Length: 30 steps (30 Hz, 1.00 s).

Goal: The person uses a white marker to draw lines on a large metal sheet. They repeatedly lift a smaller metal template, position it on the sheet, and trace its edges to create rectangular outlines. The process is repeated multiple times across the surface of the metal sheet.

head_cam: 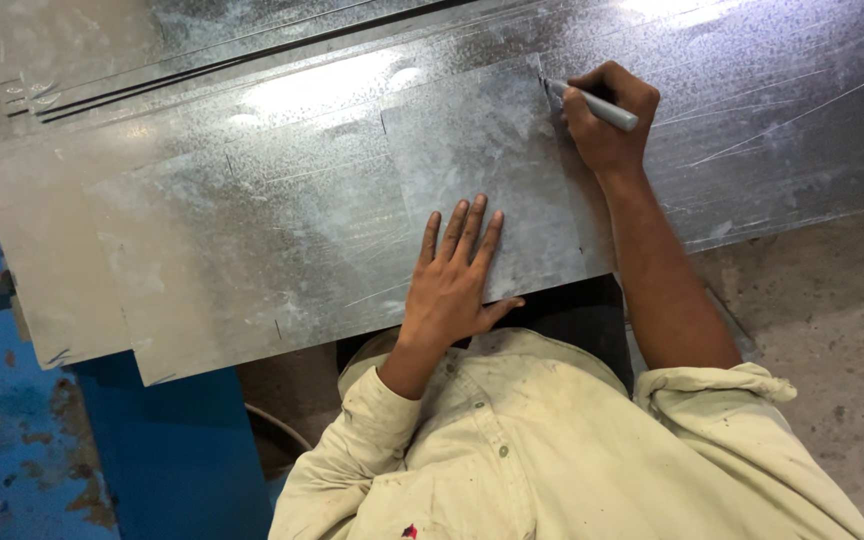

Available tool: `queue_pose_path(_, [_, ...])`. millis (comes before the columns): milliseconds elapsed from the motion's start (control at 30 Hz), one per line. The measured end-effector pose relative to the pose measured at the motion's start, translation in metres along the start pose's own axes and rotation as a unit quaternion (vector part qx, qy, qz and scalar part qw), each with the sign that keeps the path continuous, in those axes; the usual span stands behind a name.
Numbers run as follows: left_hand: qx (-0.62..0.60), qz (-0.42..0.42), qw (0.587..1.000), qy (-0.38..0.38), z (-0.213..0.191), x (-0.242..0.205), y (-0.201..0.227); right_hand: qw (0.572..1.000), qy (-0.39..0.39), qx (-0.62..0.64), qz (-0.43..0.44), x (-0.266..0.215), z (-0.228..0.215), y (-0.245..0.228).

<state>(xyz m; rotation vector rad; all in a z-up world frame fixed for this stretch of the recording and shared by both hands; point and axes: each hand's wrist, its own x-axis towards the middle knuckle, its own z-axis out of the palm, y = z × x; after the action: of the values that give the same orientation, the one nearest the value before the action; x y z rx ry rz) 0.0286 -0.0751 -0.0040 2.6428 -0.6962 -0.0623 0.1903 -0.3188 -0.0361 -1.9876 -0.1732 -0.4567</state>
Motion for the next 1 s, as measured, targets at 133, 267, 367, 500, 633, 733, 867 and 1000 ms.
queue_pose_path(133, [-0.004,0.0,1.0,0.007,0.003,-0.001,-0.001,1.0,-0.004,0.007,0.005,-0.002,-0.001,0.006])
queue_pose_path(267, [0.005,-0.003,1.0,0.003,0.006,0.0,-0.001,0.992,0.03,0.105,0.056,-0.005,-0.003,0.007])
queue_pose_path(367, [0.0,-0.004,1.0,-0.001,0.004,0.001,0.0,0.976,0.053,0.17,0.126,-0.008,-0.013,-0.005])
queue_pose_path(500, [-0.006,-0.009,1.0,-0.001,0.0,0.0,0.001,0.977,0.076,0.085,0.178,-0.059,-0.029,-0.025])
queue_pose_path(633, [-0.022,0.0,1.0,0.011,-0.002,0.003,0.0,0.991,0.076,-0.069,0.085,-0.126,-0.056,-0.051])
queue_pose_path(733, [-0.019,-0.002,1.0,0.01,-0.003,0.002,0.0,0.989,0.054,0.073,0.118,-0.156,-0.067,-0.065])
queue_pose_path(867, [-0.026,0.002,1.0,0.013,-0.005,0.004,0.002,0.994,0.046,0.026,0.1,-0.166,-0.074,-0.069])
queue_pose_path(1000, [-0.016,0.005,1.0,0.016,-0.006,0.004,0.002,0.996,0.035,-0.015,0.08,-0.164,-0.073,-0.074])
